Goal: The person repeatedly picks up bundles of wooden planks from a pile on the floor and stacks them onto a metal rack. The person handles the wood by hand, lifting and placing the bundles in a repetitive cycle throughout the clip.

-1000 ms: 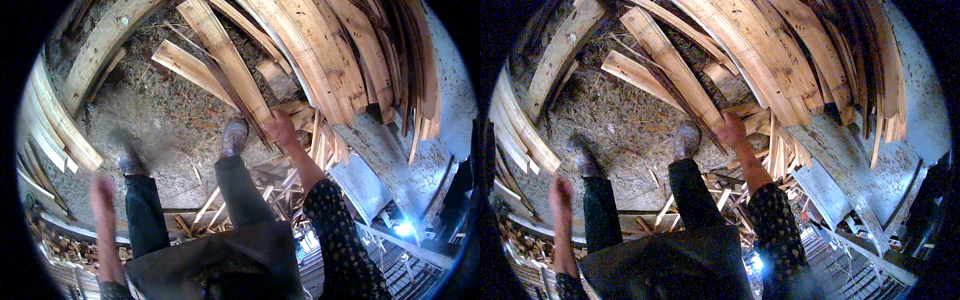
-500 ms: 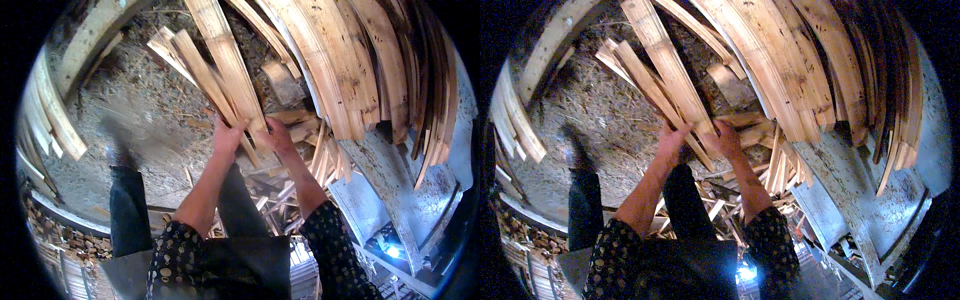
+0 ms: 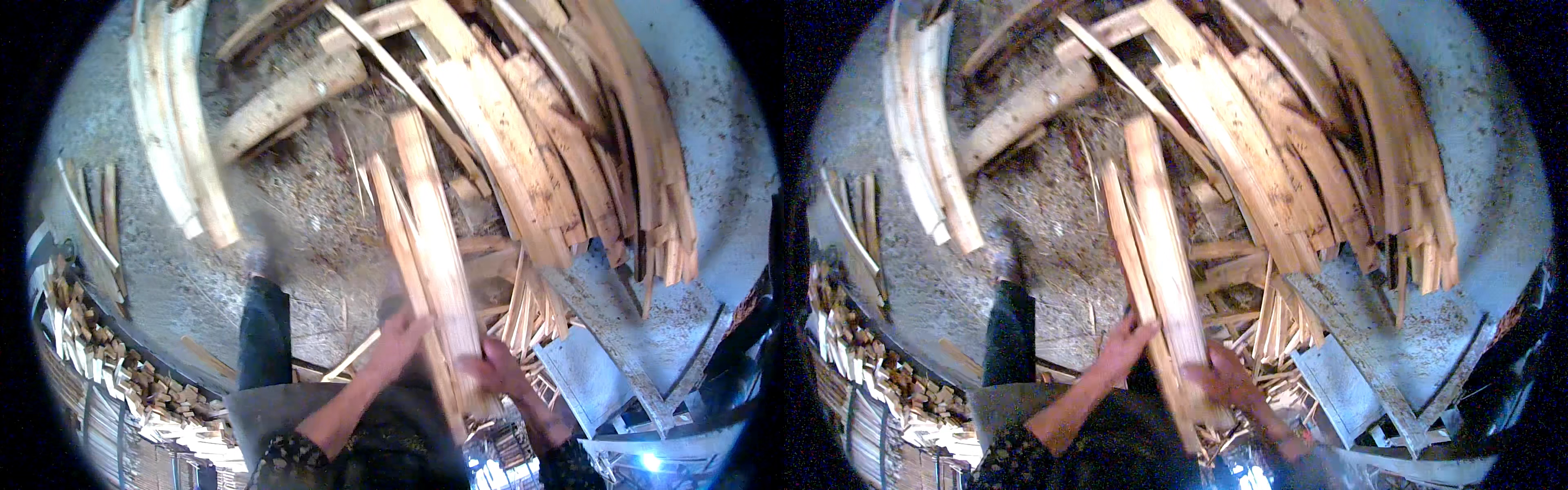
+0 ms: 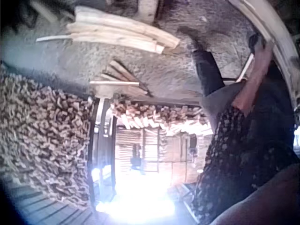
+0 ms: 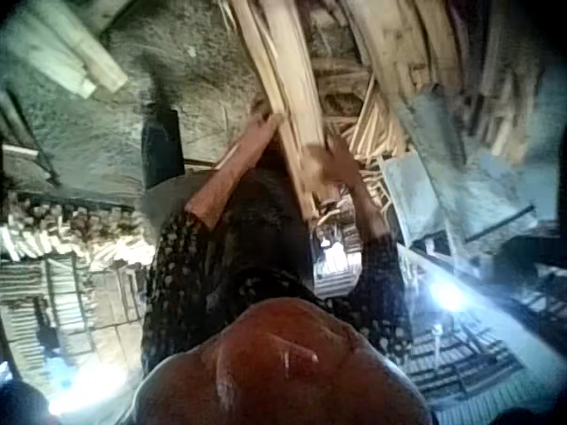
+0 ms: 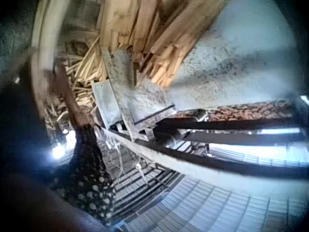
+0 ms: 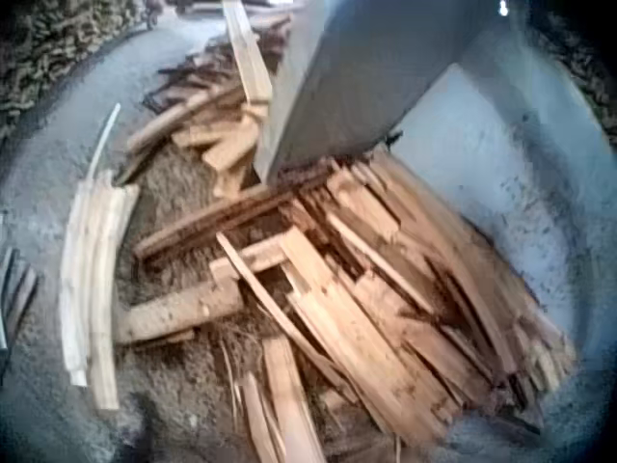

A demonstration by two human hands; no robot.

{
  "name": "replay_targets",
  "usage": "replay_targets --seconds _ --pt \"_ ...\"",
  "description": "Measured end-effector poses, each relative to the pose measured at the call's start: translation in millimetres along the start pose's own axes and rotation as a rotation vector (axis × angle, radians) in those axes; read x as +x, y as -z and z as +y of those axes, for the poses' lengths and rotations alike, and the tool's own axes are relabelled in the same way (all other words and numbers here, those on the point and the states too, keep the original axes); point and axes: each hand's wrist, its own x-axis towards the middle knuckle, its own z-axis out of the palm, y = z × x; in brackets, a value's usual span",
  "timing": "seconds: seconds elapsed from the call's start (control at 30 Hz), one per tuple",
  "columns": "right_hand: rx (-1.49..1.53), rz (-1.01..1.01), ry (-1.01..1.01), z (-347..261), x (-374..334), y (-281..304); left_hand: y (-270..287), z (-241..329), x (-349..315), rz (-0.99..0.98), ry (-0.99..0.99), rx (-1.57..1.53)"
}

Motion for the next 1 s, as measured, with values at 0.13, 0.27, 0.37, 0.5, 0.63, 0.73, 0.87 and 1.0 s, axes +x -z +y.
replay_targets --seconds 0.13,0.27,0.37,0.5,0.63,0.73,0.87,1.0 --pt "-0.030 -0.038 0.091 -35 -64 -29 27 12 -84 -0.138 0.093 -0.046" --pt "-0.155 0.093 0.215 -90 -38 -56 68 48 -129 -0.010 0.046 -0.201" --pt "-0.269 0.243 0.452 -147 49 -89 104 79 -133 0.236 -0.033 -0.232" --pt "-0.288 0.483 0.646 -224 175 -153 158 106 -133 0.326 -0.215 -0.219" --pt "-0.722 0.196 0.413 -243 213 -186 189 108 -128 0.378 -0.286 -0.237" --pt "-0.231 -0.116 0.699 -224 162 -195 185 110 -114 0.476 -0.309 -0.276" --pt "-0.037 -0.083 0.524 -188 85 -185 161 123 -102 0.293 -0.239 -0.364" --pt "-0.261 0.174 0.233 -135 -5 -119 119 117 -113 -0.025 -0.153 0.281"
